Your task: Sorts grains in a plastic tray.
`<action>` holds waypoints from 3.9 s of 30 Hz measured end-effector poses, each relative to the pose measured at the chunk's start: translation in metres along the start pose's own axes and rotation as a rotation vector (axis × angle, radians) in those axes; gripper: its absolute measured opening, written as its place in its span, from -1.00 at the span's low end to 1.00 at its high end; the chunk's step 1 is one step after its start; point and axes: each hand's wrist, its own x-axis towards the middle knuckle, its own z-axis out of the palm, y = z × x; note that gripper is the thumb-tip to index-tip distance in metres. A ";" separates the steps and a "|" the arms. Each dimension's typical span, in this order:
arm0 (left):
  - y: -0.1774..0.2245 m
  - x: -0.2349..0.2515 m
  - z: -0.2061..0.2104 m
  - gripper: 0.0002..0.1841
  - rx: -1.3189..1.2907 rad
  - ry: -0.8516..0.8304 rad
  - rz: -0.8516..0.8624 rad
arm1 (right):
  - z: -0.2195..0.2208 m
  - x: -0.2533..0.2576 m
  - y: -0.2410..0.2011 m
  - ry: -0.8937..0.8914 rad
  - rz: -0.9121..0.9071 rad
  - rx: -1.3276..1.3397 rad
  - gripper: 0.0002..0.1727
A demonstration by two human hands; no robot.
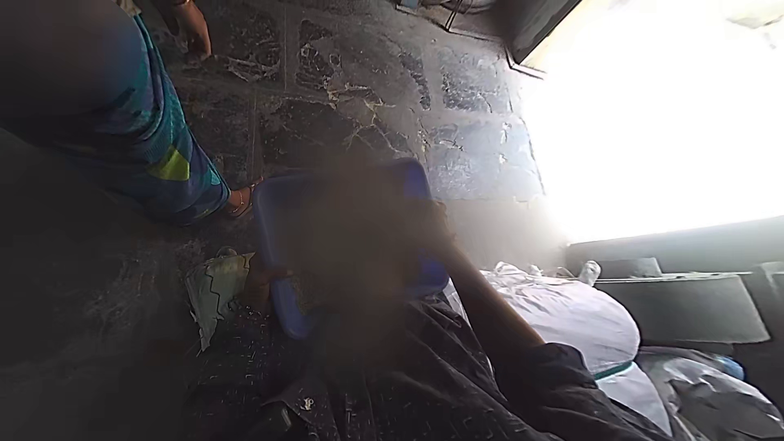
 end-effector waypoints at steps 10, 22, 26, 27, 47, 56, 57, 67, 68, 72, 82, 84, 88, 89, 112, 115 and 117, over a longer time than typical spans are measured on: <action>-0.001 -0.003 0.000 -0.32 0.004 0.004 -0.005 | 0.027 0.040 -0.020 -0.210 0.063 -0.261 -0.64; 0.000 0.000 0.002 -0.42 0.003 0.022 -0.035 | 0.034 0.003 -0.002 -0.209 0.003 -0.071 -0.67; 0.002 -0.001 0.002 -0.45 0.002 0.029 -0.054 | 0.049 0.003 -0.005 -0.257 -0.067 0.001 -0.70; 0.003 -0.002 0.002 -0.45 0.009 0.036 -0.061 | 0.047 0.001 -0.009 -0.246 -0.067 0.030 -0.71; 0.000 0.003 0.002 -0.40 0.000 0.023 -0.058 | 0.054 0.006 -0.003 -0.160 -0.103 0.035 -0.75; -0.006 0.010 -0.002 -0.41 -0.007 -0.018 -0.024 | 0.035 0.023 0.005 -0.116 0.041 0.455 -0.82; -0.005 0.011 -0.002 -0.43 -0.011 -0.019 -0.027 | 0.038 0.025 0.004 -0.131 0.019 0.436 -0.81; 0.000 0.009 0.000 -0.44 0.022 -0.001 -0.065 | 0.066 0.019 -0.065 -0.241 -0.243 0.165 -0.76; 0.000 0.009 0.000 -0.41 0.016 0.003 -0.063 | 0.068 0.018 -0.069 -0.260 -0.243 0.147 -0.75; 0.042 -0.014 0.029 -0.38 0.118 0.081 -0.204 | 0.070 0.027 -0.054 -0.265 -0.171 0.228 -0.76; 0.003 0.016 -0.003 -0.44 -0.005 -0.047 -0.114 | 0.072 0.057 -0.051 -0.259 0.000 0.209 -0.69; 0.001 0.018 -0.003 -0.46 -0.022 -0.048 -0.107 | 0.117 0.060 -0.039 -0.003 -0.481 0.181 -0.66; 0.005 0.014 0.001 -0.45 -0.015 -0.042 -0.112 | 0.066 0.010 -0.125 -0.428 -0.229 0.053 -0.60; 0.010 0.013 0.005 -0.42 0.014 -0.016 -0.127 | 0.062 0.004 -0.133 -0.467 -0.227 0.006 -0.62; 0.016 0.007 0.007 -0.52 0.050 -0.017 -0.114 | 0.043 0.017 -0.027 -0.364 0.070 -0.222 -0.49; -0.001 0.016 -0.003 -0.54 0.000 -0.053 -0.090 | 0.051 -0.007 -0.039 -0.538 -0.046 -0.062 -0.46; 0.002 0.015 -0.001 -0.56 0.029 -0.037 -0.105 | 0.057 -0.014 -0.033 -0.560 -0.104 0.144 -0.50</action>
